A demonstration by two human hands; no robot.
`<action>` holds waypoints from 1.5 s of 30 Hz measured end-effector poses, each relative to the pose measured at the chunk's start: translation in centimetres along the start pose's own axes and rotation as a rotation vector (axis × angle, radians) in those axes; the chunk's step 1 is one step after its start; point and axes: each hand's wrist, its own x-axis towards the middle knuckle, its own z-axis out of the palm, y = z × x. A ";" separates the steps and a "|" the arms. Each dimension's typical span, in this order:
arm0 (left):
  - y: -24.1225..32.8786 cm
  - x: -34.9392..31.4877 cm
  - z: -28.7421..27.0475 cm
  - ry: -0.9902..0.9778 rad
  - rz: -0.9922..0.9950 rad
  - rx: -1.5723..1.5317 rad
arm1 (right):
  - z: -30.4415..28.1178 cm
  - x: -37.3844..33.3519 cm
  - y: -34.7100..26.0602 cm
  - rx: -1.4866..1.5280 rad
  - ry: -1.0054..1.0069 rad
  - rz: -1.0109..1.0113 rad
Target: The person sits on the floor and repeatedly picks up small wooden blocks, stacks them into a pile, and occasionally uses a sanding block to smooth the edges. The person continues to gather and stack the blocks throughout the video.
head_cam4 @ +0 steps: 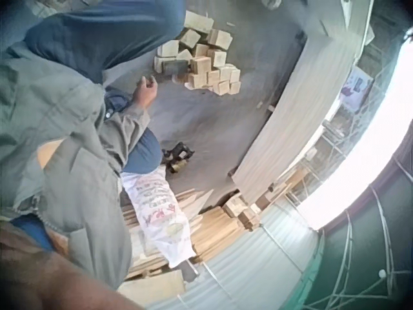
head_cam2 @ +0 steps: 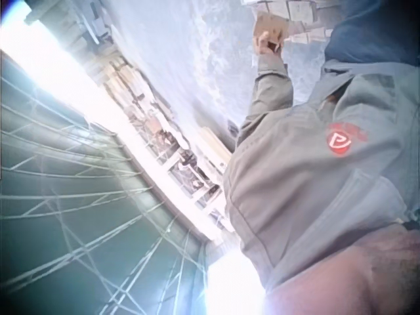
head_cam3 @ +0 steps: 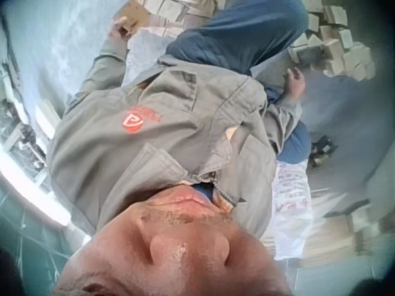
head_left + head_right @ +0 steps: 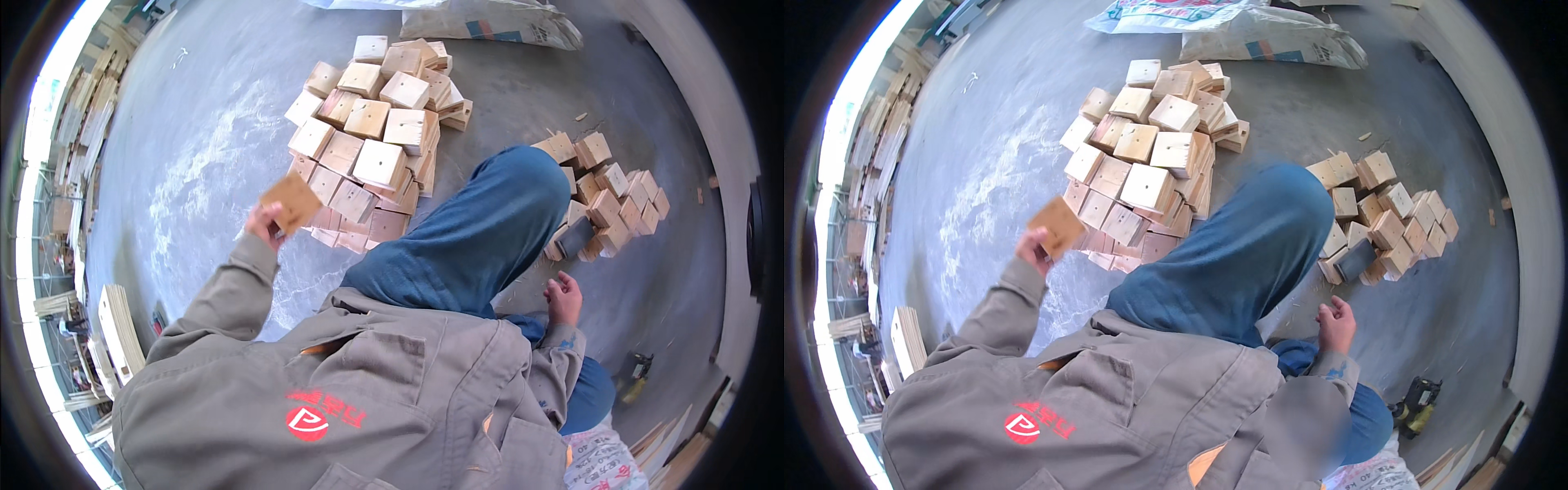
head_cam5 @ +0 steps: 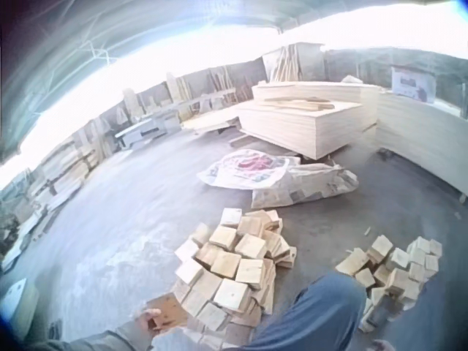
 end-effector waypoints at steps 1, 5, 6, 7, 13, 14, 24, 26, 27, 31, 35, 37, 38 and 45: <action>-2.4 -0.5 -1.7 0.038 -0.058 0.024 | 0.1 0.0 0.2 -0.016 -0.018 0.011; -11.6 0.3 -6.1 0.233 -0.311 0.008 | 0.3 0.1 0.9 -0.086 -0.044 0.071; -13.1 0.8 -6.6 0.250 -0.374 -0.004 | 0.2 0.0 1.1 -0.101 -0.044 0.086; -14.2 1.1 -6.9 0.268 -0.434 -0.016 | 0.2 0.1 1.3 -0.114 -0.048 0.099; -11.2 3.4 -2.9 0.194 -0.288 -0.248 | 0.1 -0.2 2.7 -0.126 -0.009 0.136; -10.2 4.5 -2.3 0.188 -0.253 -0.279 | 0.0 -0.2 2.9 -0.141 -0.002 0.137; -4.5 13.1 -0.3 0.293 -0.179 -0.292 | 0.6 -0.5 2.0 -0.170 -0.044 0.189; -4.9 14.9 -0.6 0.297 -0.128 -0.276 | 0.8 -0.4 2.1 -0.162 -0.050 0.204; -5.9 17.1 -2.4 0.317 -0.124 -0.179 | 0.9 -0.3 2.1 -0.186 -0.054 0.205; -6.4 19.5 -3.3 0.388 -0.104 0.000 | 0.8 -0.2 2.6 -0.217 -0.033 0.220; -9.0 22.6 -7.5 0.376 -0.104 -0.018 | 1.4 0.5 3.3 -0.188 -0.081 0.199; -9.0 22.5 -6.5 0.378 -0.094 -0.069 | 1.5 0.3 3.1 -0.185 -0.078 0.221; -8.3 20.9 -4.3 0.359 -0.091 -0.128 | 1.3 0.2 2.8 -0.190 -0.070 0.231; -4.8 18.6 0.6 0.425 -0.202 -0.257 | 1.7 0.2 2.3 -0.215 -0.083 0.231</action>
